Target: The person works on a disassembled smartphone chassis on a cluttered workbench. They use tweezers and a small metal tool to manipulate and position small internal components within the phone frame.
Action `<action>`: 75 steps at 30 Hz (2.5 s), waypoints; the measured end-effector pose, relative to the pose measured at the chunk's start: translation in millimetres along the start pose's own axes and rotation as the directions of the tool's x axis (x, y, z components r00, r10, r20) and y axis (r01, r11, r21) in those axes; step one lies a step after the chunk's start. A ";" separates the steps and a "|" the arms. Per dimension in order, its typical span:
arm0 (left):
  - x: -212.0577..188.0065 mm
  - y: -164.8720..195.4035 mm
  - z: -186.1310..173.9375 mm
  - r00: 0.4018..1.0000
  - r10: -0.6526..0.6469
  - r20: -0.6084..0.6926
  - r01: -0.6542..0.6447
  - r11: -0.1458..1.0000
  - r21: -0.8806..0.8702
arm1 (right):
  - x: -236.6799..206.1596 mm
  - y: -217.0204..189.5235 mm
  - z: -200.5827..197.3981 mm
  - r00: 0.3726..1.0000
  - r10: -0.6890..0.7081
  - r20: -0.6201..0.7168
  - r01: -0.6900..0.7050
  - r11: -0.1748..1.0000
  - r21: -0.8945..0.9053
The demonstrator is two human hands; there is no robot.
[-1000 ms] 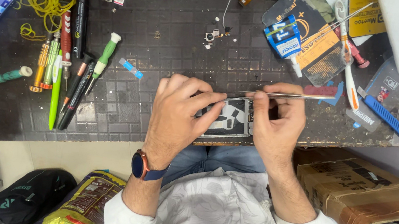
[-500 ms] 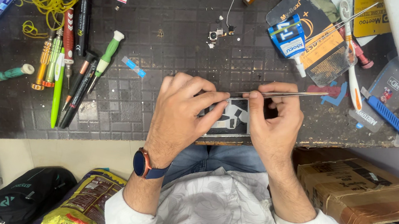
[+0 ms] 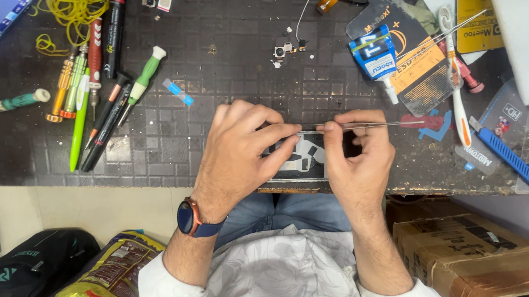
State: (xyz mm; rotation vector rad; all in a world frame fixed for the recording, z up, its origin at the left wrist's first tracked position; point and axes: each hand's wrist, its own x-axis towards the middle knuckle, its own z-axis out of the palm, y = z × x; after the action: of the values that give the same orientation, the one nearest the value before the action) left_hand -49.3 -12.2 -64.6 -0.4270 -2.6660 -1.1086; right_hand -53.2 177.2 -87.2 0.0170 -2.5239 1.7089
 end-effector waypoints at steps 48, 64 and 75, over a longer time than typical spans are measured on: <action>-7.9 2.5 -6.6 0.985 -0.103 -0.137 0.102 0.995 -0.014 | -3.2 0.5 0.1 1.000 0.024 0.005 -0.024 0.999 0.038; -9.1 2.1 0.8 0.987 -0.124 -0.104 0.134 0.986 0.096 | -2.9 -3.0 3.6 0.998 0.056 0.003 -0.056 0.998 -0.035; -9.9 3.2 0.2 0.988 -0.124 -0.096 0.135 0.984 0.115 | -4.9 -0.1 4.5 0.994 -0.107 0.035 0.111 0.981 -0.161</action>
State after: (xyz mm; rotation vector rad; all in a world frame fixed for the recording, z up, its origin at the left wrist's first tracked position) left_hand -38.9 -11.7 -65.8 -0.1801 -2.6962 -0.9676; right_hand -48.6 172.8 -89.1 0.1644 -2.6200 1.4686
